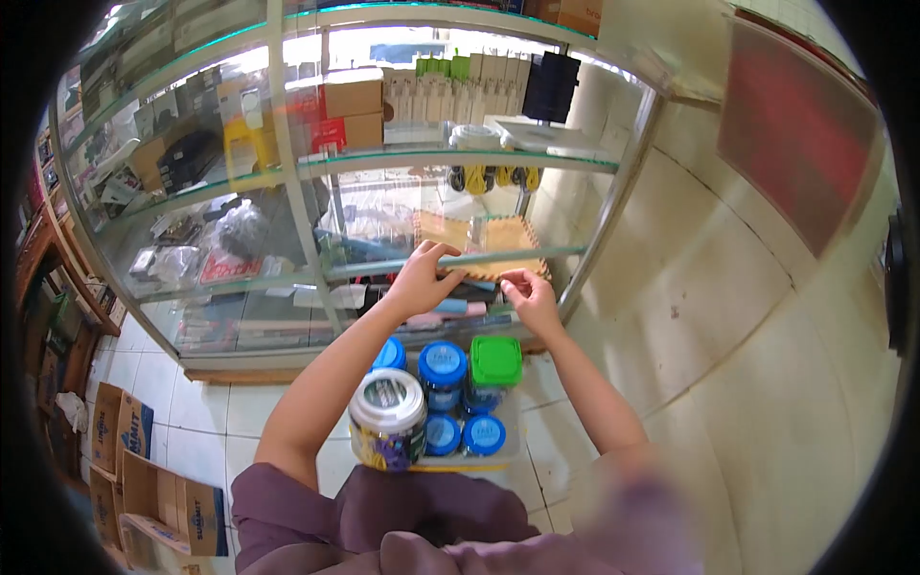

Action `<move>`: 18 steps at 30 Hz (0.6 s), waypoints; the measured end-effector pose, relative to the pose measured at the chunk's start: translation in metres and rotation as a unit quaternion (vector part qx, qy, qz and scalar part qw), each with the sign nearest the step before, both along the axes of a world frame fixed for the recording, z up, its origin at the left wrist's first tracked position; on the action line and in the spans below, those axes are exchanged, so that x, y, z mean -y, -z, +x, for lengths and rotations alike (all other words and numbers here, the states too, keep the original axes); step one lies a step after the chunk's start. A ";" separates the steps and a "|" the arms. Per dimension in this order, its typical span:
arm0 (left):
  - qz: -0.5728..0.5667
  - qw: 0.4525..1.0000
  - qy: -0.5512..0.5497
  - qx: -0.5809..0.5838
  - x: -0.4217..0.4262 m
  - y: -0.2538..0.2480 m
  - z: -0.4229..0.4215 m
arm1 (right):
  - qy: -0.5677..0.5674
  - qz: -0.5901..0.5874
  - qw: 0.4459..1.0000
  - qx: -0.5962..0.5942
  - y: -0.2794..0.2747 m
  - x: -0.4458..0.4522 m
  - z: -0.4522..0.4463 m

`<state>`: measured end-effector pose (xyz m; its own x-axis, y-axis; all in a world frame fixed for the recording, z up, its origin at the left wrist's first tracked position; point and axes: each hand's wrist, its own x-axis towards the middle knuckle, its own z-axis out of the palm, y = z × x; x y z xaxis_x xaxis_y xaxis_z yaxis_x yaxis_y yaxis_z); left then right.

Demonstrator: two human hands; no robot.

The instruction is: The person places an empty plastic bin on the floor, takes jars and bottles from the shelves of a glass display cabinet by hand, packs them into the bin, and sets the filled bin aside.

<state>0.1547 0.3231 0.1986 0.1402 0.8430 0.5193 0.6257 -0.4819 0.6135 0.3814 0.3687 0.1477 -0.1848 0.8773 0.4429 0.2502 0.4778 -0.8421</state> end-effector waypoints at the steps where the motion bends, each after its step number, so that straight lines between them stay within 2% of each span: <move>1: 0.005 1.000 -0.023 0.020 -0.034 0.012 0.001 | -0.003 -0.009 1.000 0.004 -0.006 -0.026 -0.002; 4: 0.034 0.994 -0.062 0.083 -0.132 0.047 0.000 | 0.047 0.043 0.998 -0.030 0.001 -0.111 -0.020; 7: -0.011 0.986 -0.110 0.122 -0.201 0.074 0.001 | 0.054 0.020 0.998 -0.016 0.021 -0.196 -0.038; 10: -0.030 0.985 -0.147 0.090 -0.245 0.083 0.001 | 0.060 -0.047 0.997 0.008 0.023 -0.254 -0.053; 11: -0.036 0.985 -0.147 0.085 -0.252 0.084 -0.001 | 0.086 -0.023 0.995 0.043 0.023 -0.269 -0.058; 13: -0.042 0.996 -0.079 -0.009 -0.266 0.079 -0.008 | 0.111 -0.006 0.991 0.071 0.021 -0.294 -0.068; 15: -0.036 0.996 -0.066 -0.043 -0.281 0.073 -0.014 | 0.045 0.077 0.993 0.071 0.015 -0.309 -0.072; 17: -0.024 0.996 -0.056 -0.072 -0.291 0.064 -0.023 | 0.033 0.088 0.992 0.082 0.013 -0.322 -0.079; 18: -0.087 0.989 -0.072 -0.092 -0.294 0.057 -0.027 | 0.023 0.104 0.990 0.097 0.014 -0.327 -0.081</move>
<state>0.1278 0.6172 0.1412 0.0903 0.9354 0.3420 0.7886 -0.2769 0.5491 0.3000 0.6962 0.1342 -0.2462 0.7803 0.5749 0.4229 0.6202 -0.6607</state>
